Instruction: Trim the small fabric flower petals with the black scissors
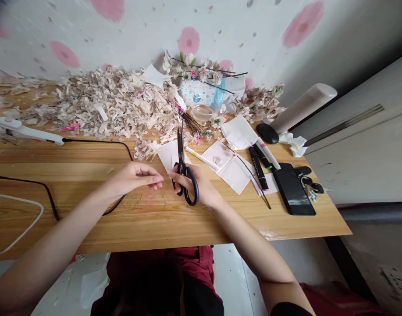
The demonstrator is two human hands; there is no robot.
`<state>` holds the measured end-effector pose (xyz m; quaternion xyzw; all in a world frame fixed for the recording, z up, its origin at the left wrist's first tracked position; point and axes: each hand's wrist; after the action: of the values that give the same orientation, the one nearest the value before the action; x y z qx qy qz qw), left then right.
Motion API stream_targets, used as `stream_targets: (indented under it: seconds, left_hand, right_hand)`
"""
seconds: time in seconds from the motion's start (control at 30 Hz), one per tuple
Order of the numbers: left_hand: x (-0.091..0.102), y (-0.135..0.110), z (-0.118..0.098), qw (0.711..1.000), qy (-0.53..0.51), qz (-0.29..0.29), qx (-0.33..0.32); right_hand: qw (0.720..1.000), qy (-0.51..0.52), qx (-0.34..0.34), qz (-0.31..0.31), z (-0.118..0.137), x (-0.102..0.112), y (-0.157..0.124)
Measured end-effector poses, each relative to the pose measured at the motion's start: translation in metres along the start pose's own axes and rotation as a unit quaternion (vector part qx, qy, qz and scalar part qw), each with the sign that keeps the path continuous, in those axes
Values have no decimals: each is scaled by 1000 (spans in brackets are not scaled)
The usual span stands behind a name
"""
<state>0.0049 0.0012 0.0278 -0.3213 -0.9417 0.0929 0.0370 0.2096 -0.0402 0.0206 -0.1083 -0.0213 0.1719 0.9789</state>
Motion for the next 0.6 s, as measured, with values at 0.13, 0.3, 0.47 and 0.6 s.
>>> stream_targets:
  seconds: [0.13, 0.3, 0.47, 0.6]
  left_hand:
    - [2, 3, 6, 998, 20, -51, -23]
    - [4, 8, 16, 995, 27, -85, -42]
    - [3, 10, 19, 993, 54, -86, -55]
    - [4, 6, 14, 989, 124, -29, -68]
  right_hand:
    - [999, -37, -4, -25, 6, 7, 0]
    - [989, -82, 35, -114, 22, 38, -9]
    - [906, -276, -63, -314, 13, 92, -20]
    - [870, -343, -96, -342, -5, 120, -15]
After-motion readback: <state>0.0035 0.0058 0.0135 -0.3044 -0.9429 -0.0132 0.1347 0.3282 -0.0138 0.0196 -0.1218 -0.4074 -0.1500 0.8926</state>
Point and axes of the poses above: each hand's wrist, its own y-axis towards the middle knuckle, its own x-axis out of the back of the hand, z = x × y, and after that the axes turned 6 degrees about -x, right-handed
